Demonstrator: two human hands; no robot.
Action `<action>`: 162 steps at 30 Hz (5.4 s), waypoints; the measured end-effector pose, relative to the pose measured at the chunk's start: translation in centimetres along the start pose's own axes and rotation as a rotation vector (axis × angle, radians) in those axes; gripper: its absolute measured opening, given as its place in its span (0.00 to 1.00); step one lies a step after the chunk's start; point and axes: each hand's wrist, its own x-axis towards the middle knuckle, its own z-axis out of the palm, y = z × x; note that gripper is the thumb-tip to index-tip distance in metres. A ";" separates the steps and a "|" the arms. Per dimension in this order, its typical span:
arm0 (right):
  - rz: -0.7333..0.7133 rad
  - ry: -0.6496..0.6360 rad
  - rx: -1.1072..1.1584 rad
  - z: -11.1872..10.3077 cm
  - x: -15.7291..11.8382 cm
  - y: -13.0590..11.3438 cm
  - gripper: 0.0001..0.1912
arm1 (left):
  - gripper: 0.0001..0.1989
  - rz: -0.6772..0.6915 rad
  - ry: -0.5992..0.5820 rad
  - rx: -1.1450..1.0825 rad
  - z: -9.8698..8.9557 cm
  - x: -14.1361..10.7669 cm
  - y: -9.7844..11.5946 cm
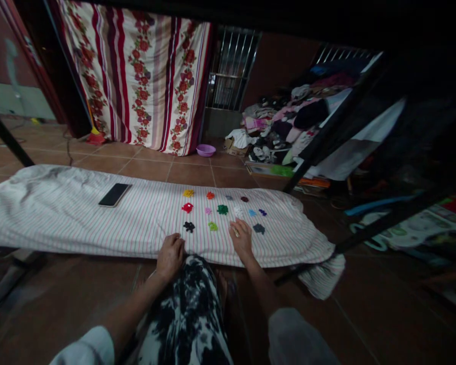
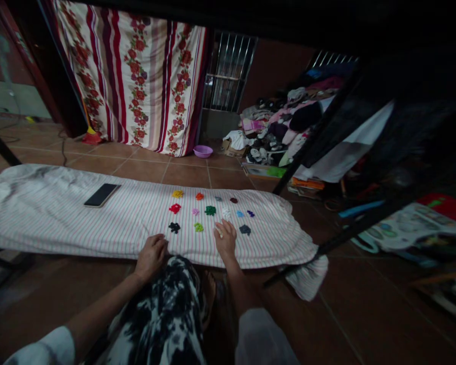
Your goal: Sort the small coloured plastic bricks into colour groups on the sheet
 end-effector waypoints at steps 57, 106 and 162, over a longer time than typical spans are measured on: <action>0.190 -0.035 -0.351 -3.9 2.9 8.1 0.12 | 0.15 0.368 -0.104 0.146 2.1 1.7 0.1; -0.145 -0.529 -0.139 5.6 7.2 -3.4 0.15 | 0.18 0.302 -0.194 0.116 1.8 1.6 -0.1; 0.144 -0.543 -0.452 -3.8 5.8 2.6 0.22 | 0.16 0.350 -0.044 0.147 2.8 1.2 0.1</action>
